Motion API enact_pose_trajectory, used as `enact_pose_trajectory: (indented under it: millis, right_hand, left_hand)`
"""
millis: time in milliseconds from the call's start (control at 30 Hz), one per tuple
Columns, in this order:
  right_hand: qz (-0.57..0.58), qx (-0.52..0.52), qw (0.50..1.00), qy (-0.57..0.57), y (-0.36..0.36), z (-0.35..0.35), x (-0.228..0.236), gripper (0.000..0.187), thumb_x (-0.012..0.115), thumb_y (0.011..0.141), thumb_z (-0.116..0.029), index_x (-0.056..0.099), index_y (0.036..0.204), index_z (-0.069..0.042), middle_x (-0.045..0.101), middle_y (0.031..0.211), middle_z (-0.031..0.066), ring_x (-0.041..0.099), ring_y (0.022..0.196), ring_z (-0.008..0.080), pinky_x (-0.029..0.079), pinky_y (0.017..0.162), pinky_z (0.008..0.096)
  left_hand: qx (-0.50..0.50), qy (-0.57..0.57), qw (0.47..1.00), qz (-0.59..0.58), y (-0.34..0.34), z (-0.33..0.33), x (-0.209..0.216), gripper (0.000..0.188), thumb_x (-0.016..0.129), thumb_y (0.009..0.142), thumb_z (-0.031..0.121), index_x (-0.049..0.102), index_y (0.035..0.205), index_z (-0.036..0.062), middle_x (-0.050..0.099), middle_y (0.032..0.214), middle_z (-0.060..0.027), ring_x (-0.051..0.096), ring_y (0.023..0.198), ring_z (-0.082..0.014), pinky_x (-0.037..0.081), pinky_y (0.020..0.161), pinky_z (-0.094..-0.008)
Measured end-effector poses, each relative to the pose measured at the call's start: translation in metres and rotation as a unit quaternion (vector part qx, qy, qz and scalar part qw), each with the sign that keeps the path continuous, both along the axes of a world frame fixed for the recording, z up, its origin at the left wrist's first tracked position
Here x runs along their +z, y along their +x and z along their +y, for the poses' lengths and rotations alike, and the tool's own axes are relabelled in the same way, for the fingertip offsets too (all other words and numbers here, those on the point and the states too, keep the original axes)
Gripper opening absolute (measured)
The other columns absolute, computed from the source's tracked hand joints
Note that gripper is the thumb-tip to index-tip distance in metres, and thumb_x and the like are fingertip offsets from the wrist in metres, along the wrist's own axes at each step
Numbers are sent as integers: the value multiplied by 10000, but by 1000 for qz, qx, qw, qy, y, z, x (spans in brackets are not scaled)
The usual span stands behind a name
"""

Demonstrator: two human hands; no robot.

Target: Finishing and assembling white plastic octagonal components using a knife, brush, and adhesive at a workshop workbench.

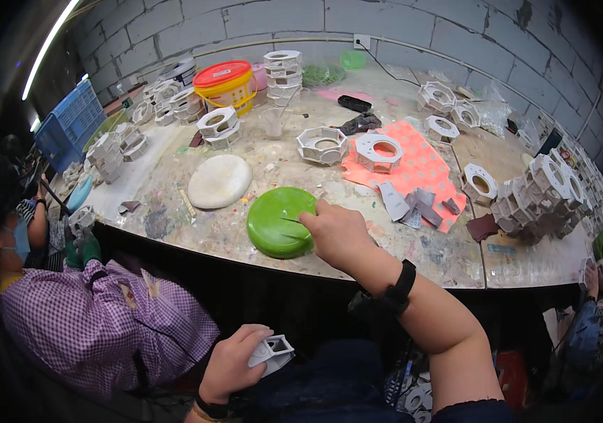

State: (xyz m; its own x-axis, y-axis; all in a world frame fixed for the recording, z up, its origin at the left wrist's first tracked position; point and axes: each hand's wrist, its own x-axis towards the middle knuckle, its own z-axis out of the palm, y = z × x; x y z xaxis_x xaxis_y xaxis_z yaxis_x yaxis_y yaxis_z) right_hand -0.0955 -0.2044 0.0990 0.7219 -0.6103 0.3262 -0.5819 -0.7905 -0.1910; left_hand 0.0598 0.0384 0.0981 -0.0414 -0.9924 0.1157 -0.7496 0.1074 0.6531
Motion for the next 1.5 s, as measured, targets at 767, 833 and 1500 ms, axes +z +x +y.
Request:
enact_pose_trajectory:
  millis: [767,833,1500]
  right_hand:
    - [24,86,994,-70,11,-6,-10,320,592,712,-75,645,1019,-149,558,753,72,607,657,268,474,520,412]
    - [77,97,989,-86,15,3,-10,303,583,714,-70,646,1002,-140,565,742,71,605,635,266,466,502,417]
    - [72,143,985,62,12,30,-26,367,568,786,-83,507,1141,-14,584,1173,201,658,761,350,536,589,444]
  left_hand:
    - [-19,66,996,64,-2,6,-45,486,664,700,73,564,1174,40,604,1093,-127,642,895,-323,540,764,-375]
    - [-13,69,994,84,-1,6,-42,480,655,708,64,560,1178,34,602,1103,-118,642,891,-323,538,765,-373]
    - [23,22,992,120,-1,5,-3,401,594,696,53,600,1095,21,620,1019,-179,618,931,-370,510,787,-384]
